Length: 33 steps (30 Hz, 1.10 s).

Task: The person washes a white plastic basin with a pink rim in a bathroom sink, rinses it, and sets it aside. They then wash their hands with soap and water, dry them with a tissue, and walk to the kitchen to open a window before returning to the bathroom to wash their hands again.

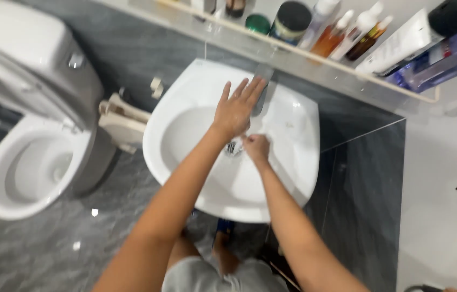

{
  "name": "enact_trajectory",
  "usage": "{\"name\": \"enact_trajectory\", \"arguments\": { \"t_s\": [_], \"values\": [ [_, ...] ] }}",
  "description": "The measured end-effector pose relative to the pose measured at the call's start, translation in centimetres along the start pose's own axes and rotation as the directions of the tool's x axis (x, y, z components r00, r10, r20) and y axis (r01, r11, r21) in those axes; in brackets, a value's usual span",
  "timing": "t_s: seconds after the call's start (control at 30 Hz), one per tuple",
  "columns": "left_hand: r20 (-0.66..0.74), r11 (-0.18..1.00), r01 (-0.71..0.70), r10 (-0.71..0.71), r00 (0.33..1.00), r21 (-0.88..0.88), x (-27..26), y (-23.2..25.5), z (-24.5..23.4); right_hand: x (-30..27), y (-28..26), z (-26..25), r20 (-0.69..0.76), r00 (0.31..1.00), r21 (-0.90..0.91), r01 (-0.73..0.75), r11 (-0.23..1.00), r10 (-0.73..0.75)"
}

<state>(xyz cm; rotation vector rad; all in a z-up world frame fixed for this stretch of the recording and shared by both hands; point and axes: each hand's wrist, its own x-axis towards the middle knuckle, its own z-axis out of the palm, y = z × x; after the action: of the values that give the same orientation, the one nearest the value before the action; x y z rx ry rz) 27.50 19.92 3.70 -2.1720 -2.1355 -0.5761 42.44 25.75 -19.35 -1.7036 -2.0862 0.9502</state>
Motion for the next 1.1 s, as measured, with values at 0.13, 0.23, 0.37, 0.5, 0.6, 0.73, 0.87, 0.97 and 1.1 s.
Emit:
{"name": "enact_trajectory", "arguments": {
  "t_s": [0.13, 0.23, 0.37, 0.5, 0.6, 0.73, 0.87, 0.97, 1.1],
  "values": [
    [-0.035, 0.998, 0.054, -0.055, 0.998, -0.036, -0.8, 0.9, 0.8, -0.4, -1.4, -3.7, 0.293, 0.946, 0.19, -0.201, 0.961, 0.14],
    [-0.08, 0.991, 0.12, -0.124, 0.989, -0.05, -1.1, 2.0, 1.8, 0.1, -2.9, -4.6, 0.342, 0.937, 0.375, -0.207, 0.903, 0.073],
    [-0.027, 0.987, 0.154, -0.155, 0.988, -0.037, -1.8, 2.4, 3.1, -1.0, -4.0, -3.9, 0.404, 0.913, 0.45, -0.252, 0.857, 0.056],
    [-0.136, 0.993, 0.115, -0.114, 0.984, -0.004, -2.4, 1.6, 3.4, -1.7, -5.6, -4.5, 0.437, 0.893, 0.439, -0.32, 0.839, 0.112],
    [-0.131, 0.99, 0.132, -0.126, 0.983, 0.042, -3.3, 1.9, 3.2, -2.6, -5.8, -5.4, 0.432, 0.892, 0.449, -0.339, 0.827, 0.132],
    [-0.099, 0.987, 0.151, -0.145, 0.984, 0.06, -2.9, 2.1, 2.2, -2.2, -6.5, -6.7, 0.415, 0.897, 0.512, -0.369, 0.776, 0.153],
    [-0.108, 0.986, 0.163, -0.158, 0.982, 0.04, -2.9, 2.6, 1.6, -2.0, -6.8, -8.3, 0.397, 0.906, 0.538, -0.357, 0.763, 0.144],
    [-0.117, 0.984, 0.166, -0.158, 0.981, 0.06, -3.0, 2.9, 1.2, -1.9, -7.0, -9.2, 0.402, 0.91, 0.572, -0.34, 0.746, 0.106],
    [-0.05, 0.979, 0.182, -0.178, 0.983, 0.087, -3.0, 3.0, 0.9, -1.3, -6.0, -9.2, 0.397, 0.915, 0.572, -0.31, 0.76, 0.075]
  ]
}}
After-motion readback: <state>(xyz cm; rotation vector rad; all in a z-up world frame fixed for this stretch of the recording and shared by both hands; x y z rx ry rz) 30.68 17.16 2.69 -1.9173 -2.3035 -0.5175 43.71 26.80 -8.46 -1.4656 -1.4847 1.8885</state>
